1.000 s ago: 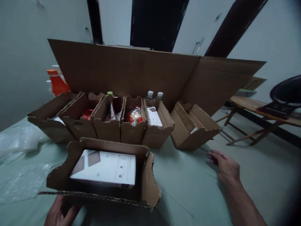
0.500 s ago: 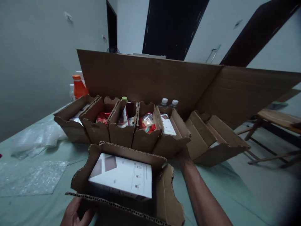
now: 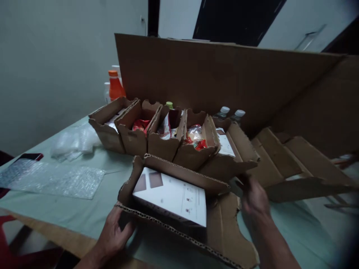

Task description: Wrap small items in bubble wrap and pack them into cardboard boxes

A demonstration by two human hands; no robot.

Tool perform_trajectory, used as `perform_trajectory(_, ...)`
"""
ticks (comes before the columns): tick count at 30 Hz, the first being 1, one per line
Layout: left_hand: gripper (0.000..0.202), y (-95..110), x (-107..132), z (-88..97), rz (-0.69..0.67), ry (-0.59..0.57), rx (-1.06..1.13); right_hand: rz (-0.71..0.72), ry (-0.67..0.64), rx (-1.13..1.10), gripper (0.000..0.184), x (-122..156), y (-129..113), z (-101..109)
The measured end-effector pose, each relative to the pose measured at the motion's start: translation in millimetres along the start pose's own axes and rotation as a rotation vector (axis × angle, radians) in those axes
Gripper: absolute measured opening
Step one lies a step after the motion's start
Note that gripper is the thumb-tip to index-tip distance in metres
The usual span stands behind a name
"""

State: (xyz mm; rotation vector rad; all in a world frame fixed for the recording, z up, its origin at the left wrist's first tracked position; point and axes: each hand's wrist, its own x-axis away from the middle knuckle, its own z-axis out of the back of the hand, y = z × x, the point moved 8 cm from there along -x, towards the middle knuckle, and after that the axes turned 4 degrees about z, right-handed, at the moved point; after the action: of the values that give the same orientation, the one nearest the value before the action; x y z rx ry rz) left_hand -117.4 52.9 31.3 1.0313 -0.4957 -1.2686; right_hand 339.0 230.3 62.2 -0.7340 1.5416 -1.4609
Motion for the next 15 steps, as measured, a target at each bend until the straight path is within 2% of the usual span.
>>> perform_trajectory(2, 0.020, 6.7, -2.4, 1.8, -0.014, 0.006, 0.014, -0.056, 0.004, 0.044, 0.040, 33.0, -0.8, 33.8)
perform_trajectory(3, 0.021, 8.6, -2.8, 2.6, -0.016, 0.010, 0.027, -0.083, -0.063, 0.104, 0.043, 53.2, -1.7, 44.9)
perform_trajectory(5, 0.028, 10.7, -3.2, 3.9, -0.012, 0.011, 0.066, -0.118, -0.288, 0.255, 0.052, 100.1, -2.9, 51.9)
perform_trajectory(8, 0.042, 15.3, -7.2, 2.3, -0.001, -0.047, 0.175, -0.060, -0.547, 0.392, 0.069, 167.3, -9.9, 33.3)
perform_trajectory(10, 0.045, 21.6, -12.7, -1.4, 0.013, -0.121, 0.274, -0.021, -0.608, 0.429, 0.075, 196.4, -15.9, 8.5)
perform_trajectory(13, 0.045, 30.8, -20.5, -8.7, 0.053, -0.227, 0.388, -0.015, -0.551, 0.448, 0.077, 211.7, -23.7, -25.4)
perform_trajectory(15, 0.048, 33.9, -22.5, -12.2, 0.074, -0.265, 0.424, -0.021, -0.464, 0.441, 0.076, 211.3, -27.2, -37.2)
